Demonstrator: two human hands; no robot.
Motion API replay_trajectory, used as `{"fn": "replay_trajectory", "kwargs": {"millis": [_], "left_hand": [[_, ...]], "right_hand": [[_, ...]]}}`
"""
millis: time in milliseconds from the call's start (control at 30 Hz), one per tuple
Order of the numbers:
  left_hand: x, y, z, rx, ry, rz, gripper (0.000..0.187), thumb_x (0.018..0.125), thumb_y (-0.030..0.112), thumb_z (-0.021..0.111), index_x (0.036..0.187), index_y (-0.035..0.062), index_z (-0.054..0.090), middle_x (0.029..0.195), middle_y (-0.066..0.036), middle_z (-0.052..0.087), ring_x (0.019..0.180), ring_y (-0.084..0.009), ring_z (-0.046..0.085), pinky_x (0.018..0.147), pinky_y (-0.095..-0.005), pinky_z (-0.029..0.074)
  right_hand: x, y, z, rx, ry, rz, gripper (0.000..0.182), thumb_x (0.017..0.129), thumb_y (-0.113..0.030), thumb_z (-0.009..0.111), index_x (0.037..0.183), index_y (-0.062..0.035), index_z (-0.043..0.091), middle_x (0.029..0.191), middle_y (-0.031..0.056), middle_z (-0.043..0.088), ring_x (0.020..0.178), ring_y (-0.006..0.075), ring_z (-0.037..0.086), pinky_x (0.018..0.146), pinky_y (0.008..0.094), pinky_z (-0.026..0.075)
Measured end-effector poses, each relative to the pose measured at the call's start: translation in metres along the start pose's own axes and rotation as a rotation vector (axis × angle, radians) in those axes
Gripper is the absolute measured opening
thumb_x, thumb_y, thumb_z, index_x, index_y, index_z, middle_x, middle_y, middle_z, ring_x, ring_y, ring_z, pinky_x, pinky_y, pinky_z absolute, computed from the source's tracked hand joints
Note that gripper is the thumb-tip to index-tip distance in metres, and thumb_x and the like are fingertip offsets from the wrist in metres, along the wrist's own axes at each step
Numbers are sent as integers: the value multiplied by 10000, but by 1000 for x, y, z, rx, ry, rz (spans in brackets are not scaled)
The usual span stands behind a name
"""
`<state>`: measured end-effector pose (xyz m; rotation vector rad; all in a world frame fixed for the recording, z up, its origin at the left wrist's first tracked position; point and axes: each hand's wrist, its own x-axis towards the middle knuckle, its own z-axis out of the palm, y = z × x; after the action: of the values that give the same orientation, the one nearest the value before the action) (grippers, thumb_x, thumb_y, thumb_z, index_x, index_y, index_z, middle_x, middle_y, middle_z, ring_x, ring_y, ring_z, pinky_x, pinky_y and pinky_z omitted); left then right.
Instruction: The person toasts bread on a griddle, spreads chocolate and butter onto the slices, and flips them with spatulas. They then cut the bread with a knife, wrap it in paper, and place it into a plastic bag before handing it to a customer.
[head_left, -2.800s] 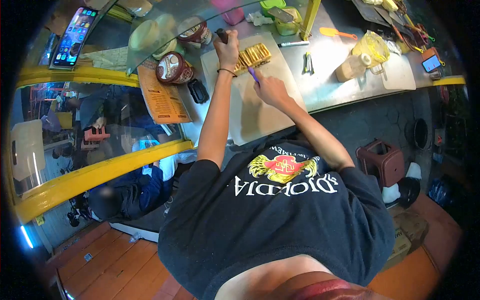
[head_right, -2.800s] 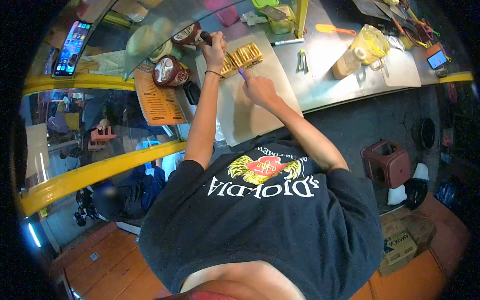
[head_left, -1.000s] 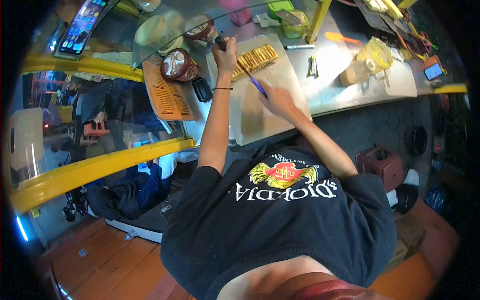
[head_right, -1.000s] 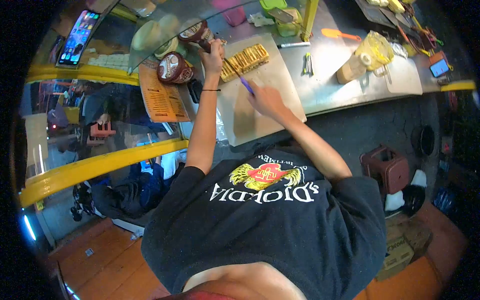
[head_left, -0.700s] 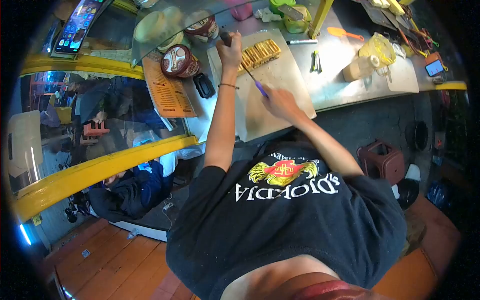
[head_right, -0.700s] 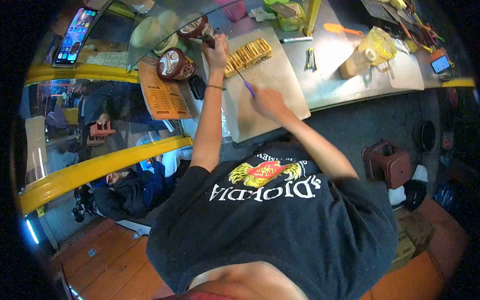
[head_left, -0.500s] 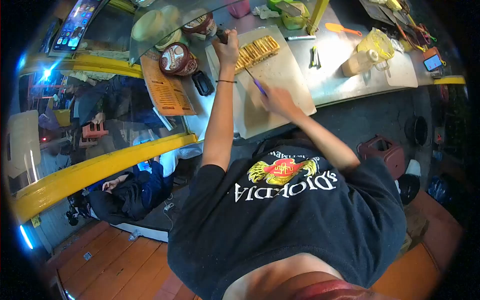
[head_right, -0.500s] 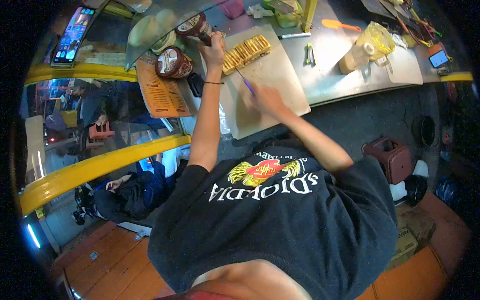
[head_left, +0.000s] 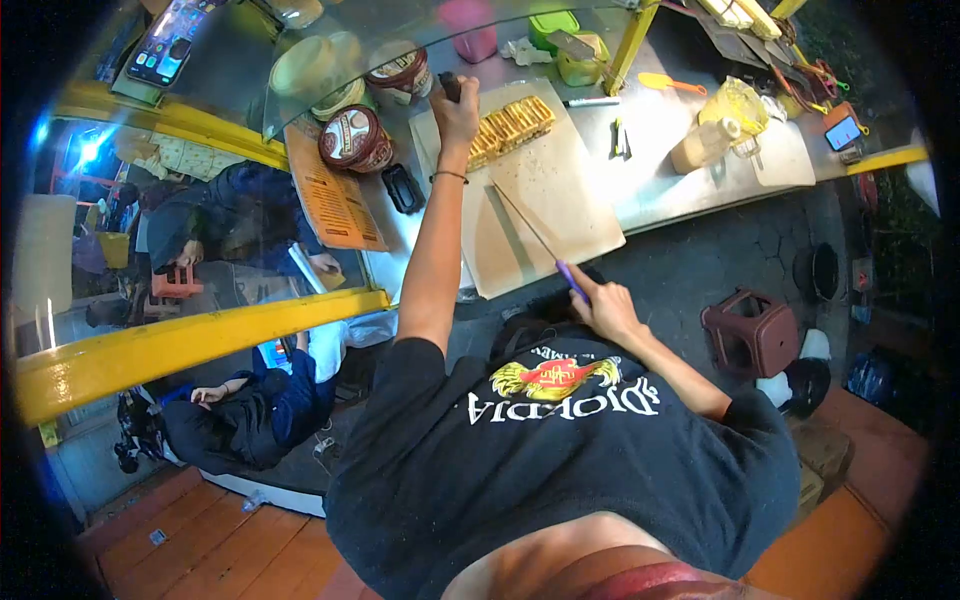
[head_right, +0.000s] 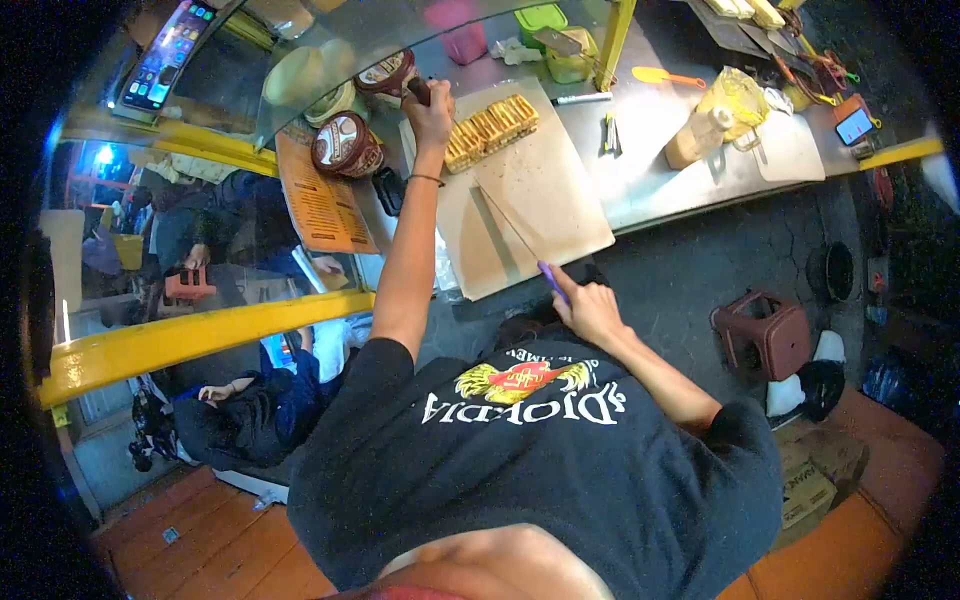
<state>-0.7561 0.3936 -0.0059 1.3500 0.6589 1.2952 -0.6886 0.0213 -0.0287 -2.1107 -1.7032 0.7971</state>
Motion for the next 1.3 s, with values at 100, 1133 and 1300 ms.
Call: {"fn": "replay_trajectory", "kwargs": {"millis": [100,1133,1300], "left_hand": [[3,6,4,-105,-47,-47,338,854,111,628,580,112,430,521,56,413,428,-55,386,417,-256,268],[-311,30,-29,1294,486,-527,368,824,263,728,1079,4,664,1036,-205,626,1027,-379,591,862,-454,489],[-312,29,-20,1538,434,-314,351,828,240,715,1126,58,681,1051,-153,629,927,-356,598,778,-442,486]], "right_hand": [[18,-6,-4,78,162,-37,546,874,-223,604,1402,-171,476,673,230,640,615,380,655,578,503,518],[158,239,-86,268,106,171,512,882,-396,626,1109,59,568,970,287,659,966,445,639,867,491,473],[124,191,-105,23,251,-30,674,897,-317,632,1419,3,349,1319,309,456,1177,463,507,965,484,440]]}}
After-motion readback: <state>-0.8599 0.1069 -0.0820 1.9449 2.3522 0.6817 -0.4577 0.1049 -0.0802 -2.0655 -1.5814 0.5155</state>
